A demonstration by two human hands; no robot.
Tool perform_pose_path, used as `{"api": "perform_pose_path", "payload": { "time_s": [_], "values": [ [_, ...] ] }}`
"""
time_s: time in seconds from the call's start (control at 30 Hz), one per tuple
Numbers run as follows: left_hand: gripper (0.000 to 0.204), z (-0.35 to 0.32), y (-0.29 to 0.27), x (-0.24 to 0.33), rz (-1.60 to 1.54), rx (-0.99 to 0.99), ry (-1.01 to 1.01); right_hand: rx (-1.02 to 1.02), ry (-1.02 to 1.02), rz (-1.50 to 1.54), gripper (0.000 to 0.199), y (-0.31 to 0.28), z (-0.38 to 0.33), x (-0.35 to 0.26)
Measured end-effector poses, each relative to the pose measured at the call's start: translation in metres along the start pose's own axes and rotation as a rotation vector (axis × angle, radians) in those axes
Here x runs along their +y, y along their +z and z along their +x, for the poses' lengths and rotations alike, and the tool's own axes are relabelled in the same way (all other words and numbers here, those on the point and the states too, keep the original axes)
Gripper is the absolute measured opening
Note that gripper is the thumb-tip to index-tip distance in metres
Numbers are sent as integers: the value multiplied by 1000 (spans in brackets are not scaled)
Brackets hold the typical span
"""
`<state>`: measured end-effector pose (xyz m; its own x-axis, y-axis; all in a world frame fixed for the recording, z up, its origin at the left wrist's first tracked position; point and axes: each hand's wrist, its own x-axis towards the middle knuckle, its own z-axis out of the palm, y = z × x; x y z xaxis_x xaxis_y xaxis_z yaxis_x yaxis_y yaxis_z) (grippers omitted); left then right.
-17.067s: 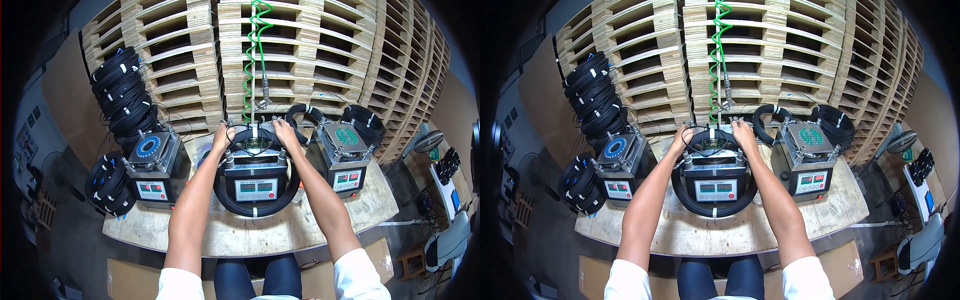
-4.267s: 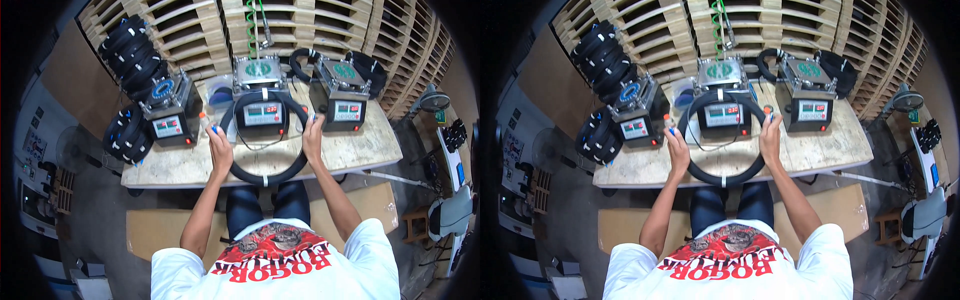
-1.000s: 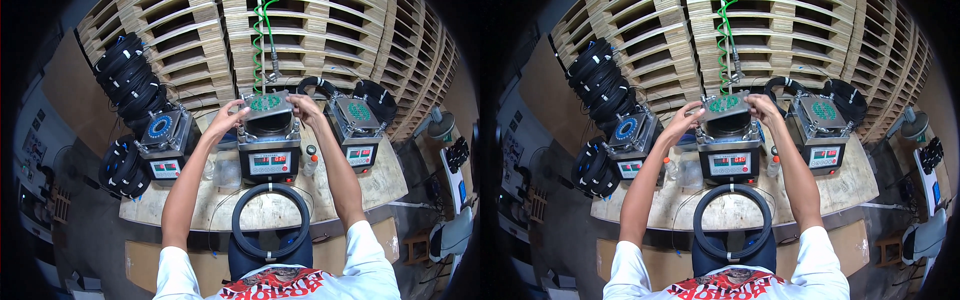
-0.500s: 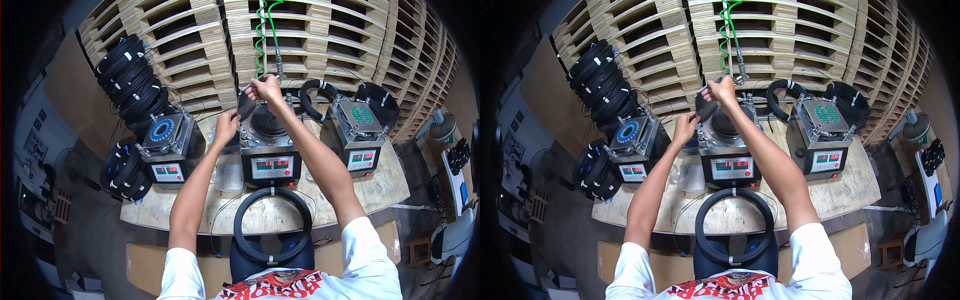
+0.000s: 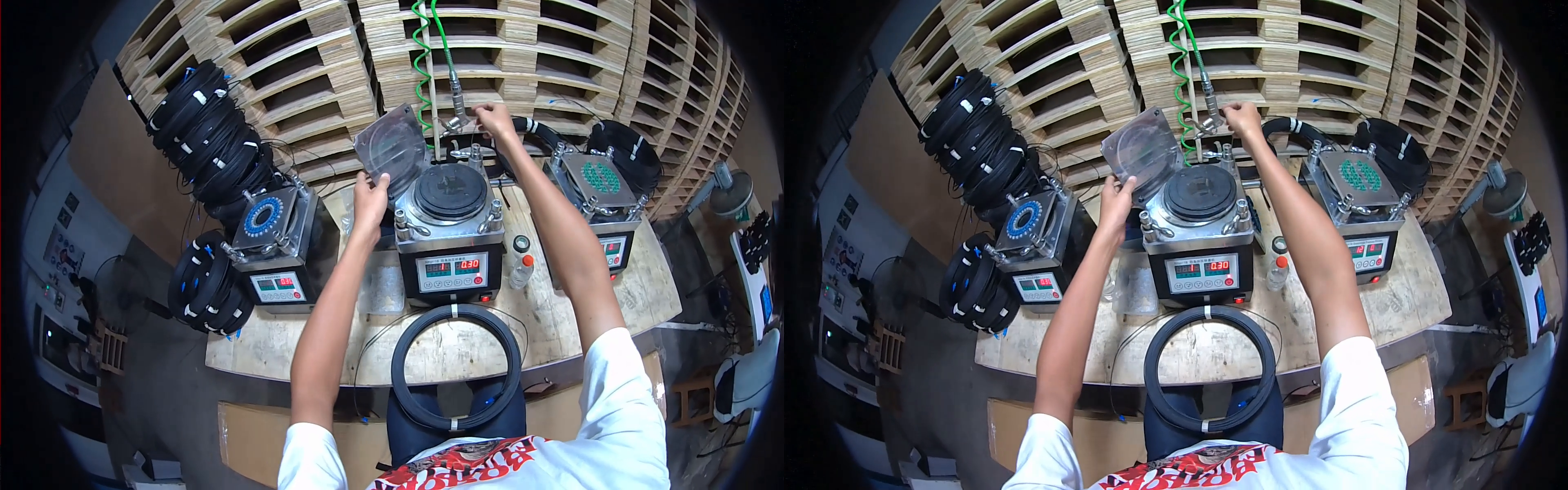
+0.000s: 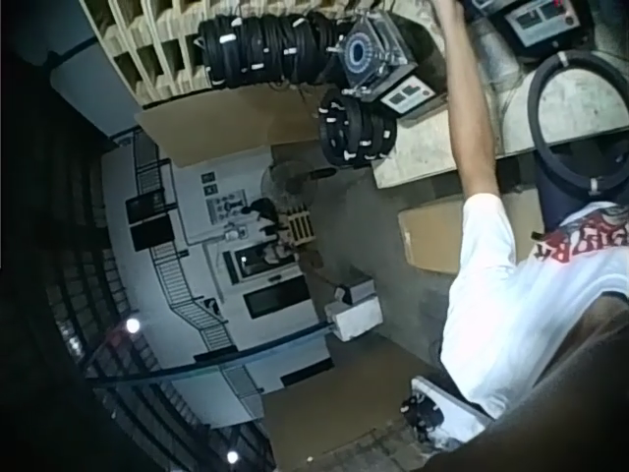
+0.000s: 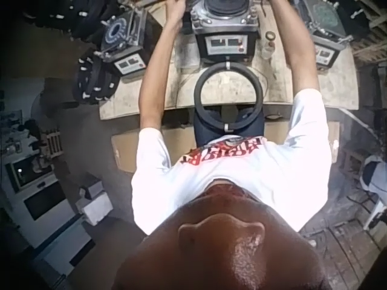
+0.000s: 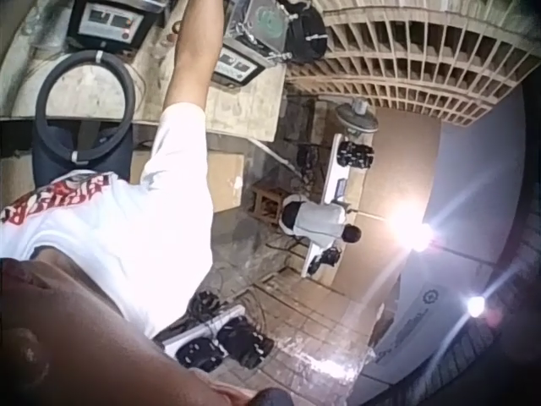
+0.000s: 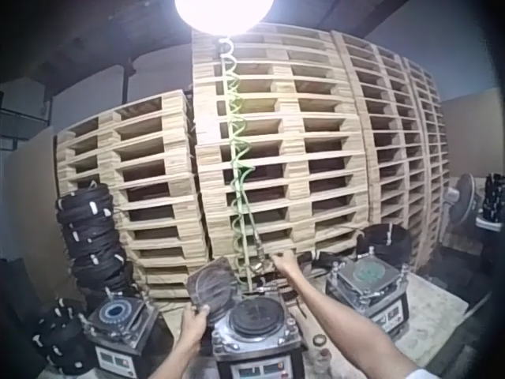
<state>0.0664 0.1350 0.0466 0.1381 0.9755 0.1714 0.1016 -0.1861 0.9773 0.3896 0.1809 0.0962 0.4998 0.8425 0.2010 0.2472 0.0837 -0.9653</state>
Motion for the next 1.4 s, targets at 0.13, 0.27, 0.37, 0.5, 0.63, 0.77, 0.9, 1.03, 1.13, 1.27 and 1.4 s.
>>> {"api": "perform_pose_path", "payload": {
  "time_s": [0.13,0.27,0.37,0.5,0.63,0.77,0.9,1.03,1.13,1.27,1.4],
  "values": [
    [64,-6,44,-11,145,425,232,52,-138,-222,41,9,57,26],
    [65,-18,68,3,239,376,225,-18,-297,-373,62,1,104,54],
    [60,-28,60,10,284,426,200,12,-294,-523,53,27,94,45],
    [50,-25,46,8,373,519,213,-56,-459,-432,42,56,35,-2],
    [39,-27,59,16,366,528,189,-136,-298,-125,21,39,-12,-39],
    [32,-29,52,21,405,590,99,-234,-305,86,12,23,-97,-66],
    [36,-30,51,23,447,580,105,-265,-269,314,21,-4,-160,-64],
    [35,-37,55,38,450,455,-53,-163,-250,288,20,-25,-183,-52],
    [34,-38,52,39,478,463,-52,25,-321,256,16,-21,-193,-53],
    [33,-40,57,44,488,469,-52,31,-335,267,15,-26,-185,-52],
    [32,-44,53,45,502,491,-31,23,-285,317,15,-21,-195,-52]
  ]
}}
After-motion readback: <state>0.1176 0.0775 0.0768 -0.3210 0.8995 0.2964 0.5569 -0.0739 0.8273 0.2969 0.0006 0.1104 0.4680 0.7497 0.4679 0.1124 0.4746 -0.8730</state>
